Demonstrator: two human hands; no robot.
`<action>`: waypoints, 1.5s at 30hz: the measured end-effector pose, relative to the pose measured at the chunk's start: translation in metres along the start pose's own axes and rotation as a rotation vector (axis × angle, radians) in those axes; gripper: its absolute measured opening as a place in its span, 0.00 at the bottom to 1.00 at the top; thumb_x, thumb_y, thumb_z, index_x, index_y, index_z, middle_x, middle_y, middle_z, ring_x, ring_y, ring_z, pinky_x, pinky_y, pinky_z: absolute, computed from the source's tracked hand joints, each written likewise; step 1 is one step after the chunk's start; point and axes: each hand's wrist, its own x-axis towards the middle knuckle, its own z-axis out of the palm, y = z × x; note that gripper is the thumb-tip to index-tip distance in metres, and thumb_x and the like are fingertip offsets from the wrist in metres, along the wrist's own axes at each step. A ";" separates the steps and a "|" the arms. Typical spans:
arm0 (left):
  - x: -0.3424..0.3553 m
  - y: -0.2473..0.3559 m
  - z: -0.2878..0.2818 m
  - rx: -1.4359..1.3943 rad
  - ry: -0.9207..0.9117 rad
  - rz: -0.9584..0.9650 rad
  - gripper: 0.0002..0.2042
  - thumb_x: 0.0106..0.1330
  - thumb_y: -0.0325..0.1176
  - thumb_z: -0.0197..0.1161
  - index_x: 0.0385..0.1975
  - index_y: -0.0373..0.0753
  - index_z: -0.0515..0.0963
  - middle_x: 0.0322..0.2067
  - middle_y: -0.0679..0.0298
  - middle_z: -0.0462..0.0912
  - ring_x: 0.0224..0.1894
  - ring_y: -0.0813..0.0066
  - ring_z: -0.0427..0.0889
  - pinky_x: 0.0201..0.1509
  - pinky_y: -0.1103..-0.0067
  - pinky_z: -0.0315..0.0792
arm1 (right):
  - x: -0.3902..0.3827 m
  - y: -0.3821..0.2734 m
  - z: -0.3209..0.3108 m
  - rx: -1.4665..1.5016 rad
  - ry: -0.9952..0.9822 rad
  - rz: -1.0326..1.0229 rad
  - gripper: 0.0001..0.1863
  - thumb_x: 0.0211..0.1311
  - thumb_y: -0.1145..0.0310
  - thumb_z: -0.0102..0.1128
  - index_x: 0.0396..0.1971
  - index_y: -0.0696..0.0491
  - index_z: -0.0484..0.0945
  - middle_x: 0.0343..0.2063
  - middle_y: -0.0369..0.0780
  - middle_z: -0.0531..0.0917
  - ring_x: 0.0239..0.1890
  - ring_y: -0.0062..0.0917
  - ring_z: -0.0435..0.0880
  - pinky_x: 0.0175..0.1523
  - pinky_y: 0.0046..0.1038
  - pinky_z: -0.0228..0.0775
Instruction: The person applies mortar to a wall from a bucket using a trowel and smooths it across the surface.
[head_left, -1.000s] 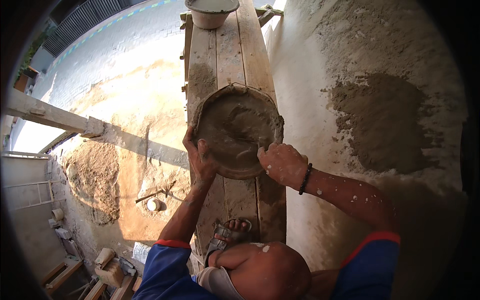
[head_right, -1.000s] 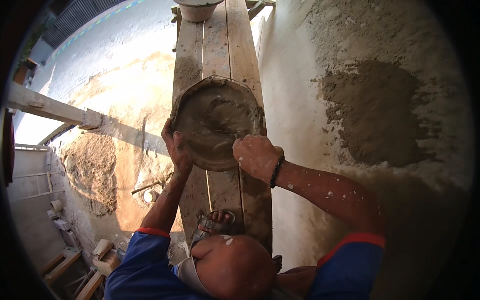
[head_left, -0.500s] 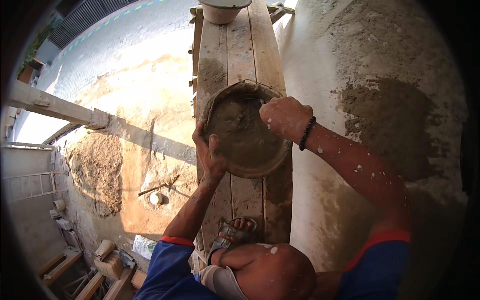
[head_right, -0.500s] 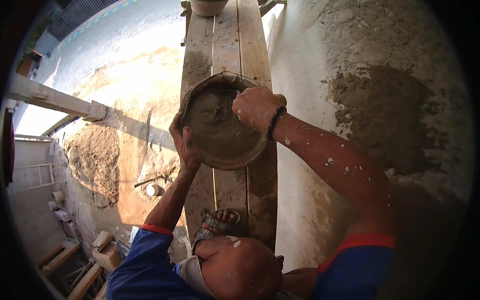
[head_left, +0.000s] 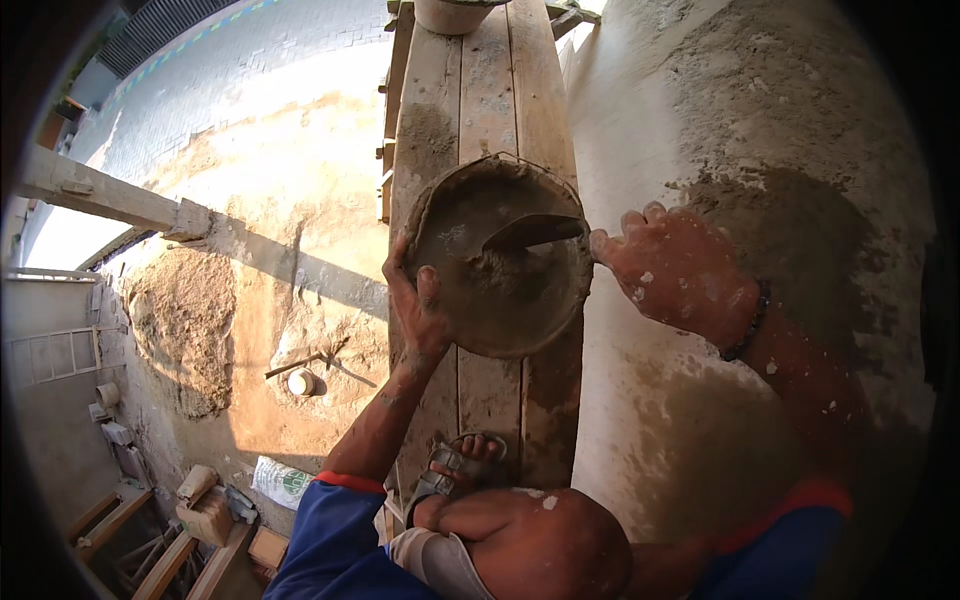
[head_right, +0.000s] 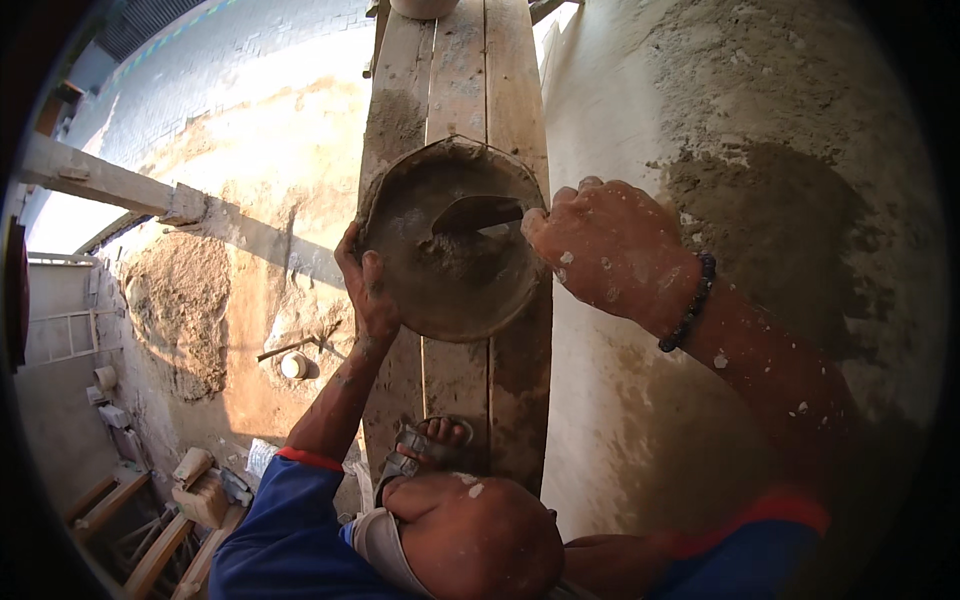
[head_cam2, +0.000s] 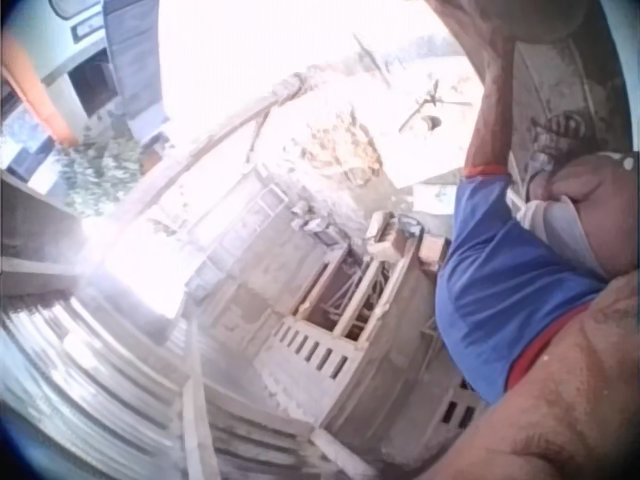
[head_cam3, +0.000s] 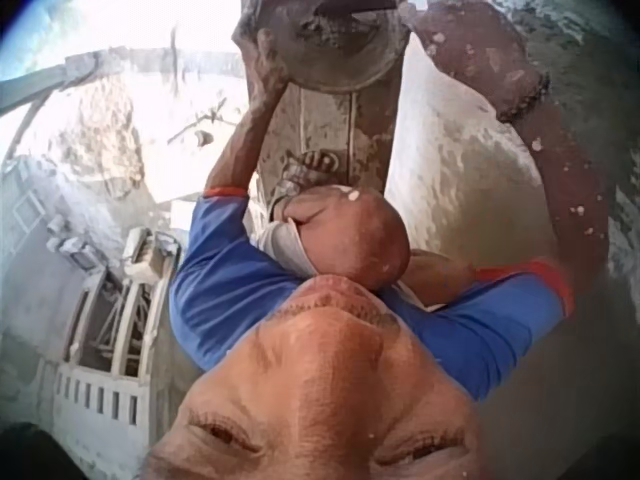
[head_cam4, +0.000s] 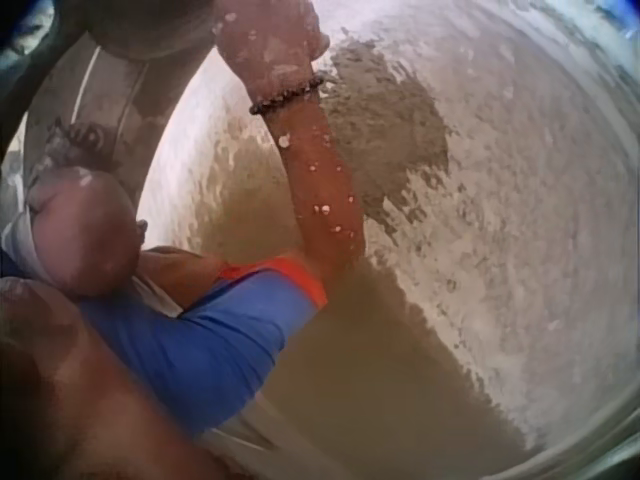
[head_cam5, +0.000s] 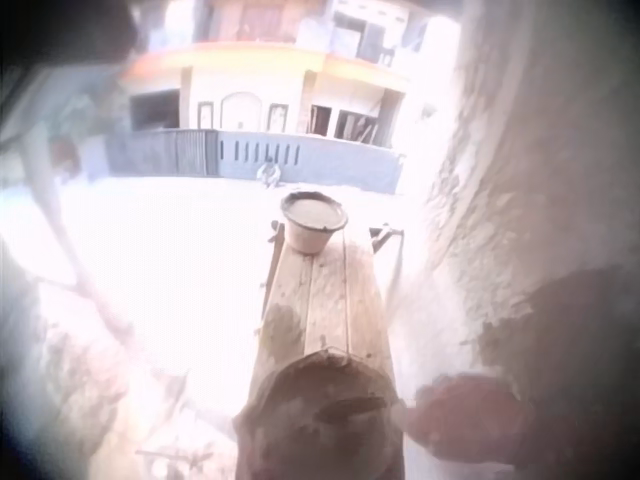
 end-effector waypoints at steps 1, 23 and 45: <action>-0.001 0.001 -0.002 0.006 0.003 -0.004 0.29 0.76 0.47 0.44 0.66 0.29 0.54 0.60 0.49 0.64 0.63 0.62 0.64 0.68 0.69 0.58 | 0.001 0.003 -0.005 -0.092 0.114 0.043 0.04 0.52 0.72 0.57 0.25 0.53 0.80 0.27 0.43 0.84 0.35 0.35 0.87 0.39 0.34 0.79; -0.003 -0.001 -0.003 0.104 0.037 0.033 0.32 0.75 0.50 0.46 0.67 0.28 0.53 0.62 0.50 0.61 0.63 0.62 0.63 0.67 0.69 0.58 | 0.096 0.023 0.097 0.289 -0.552 -0.038 0.18 0.57 0.66 0.47 0.40 0.61 0.79 0.34 0.52 0.85 0.40 0.37 0.87 0.45 0.37 0.79; 0.000 0.013 -0.001 0.139 0.027 0.084 0.36 0.74 0.56 0.42 0.65 0.25 0.55 0.62 0.45 0.63 0.65 0.55 0.63 0.69 0.66 0.55 | 0.011 -0.035 0.138 1.631 -0.331 0.409 0.24 0.67 0.59 0.56 0.55 0.63 0.72 0.22 0.37 0.78 0.20 0.17 0.77 0.25 0.23 0.73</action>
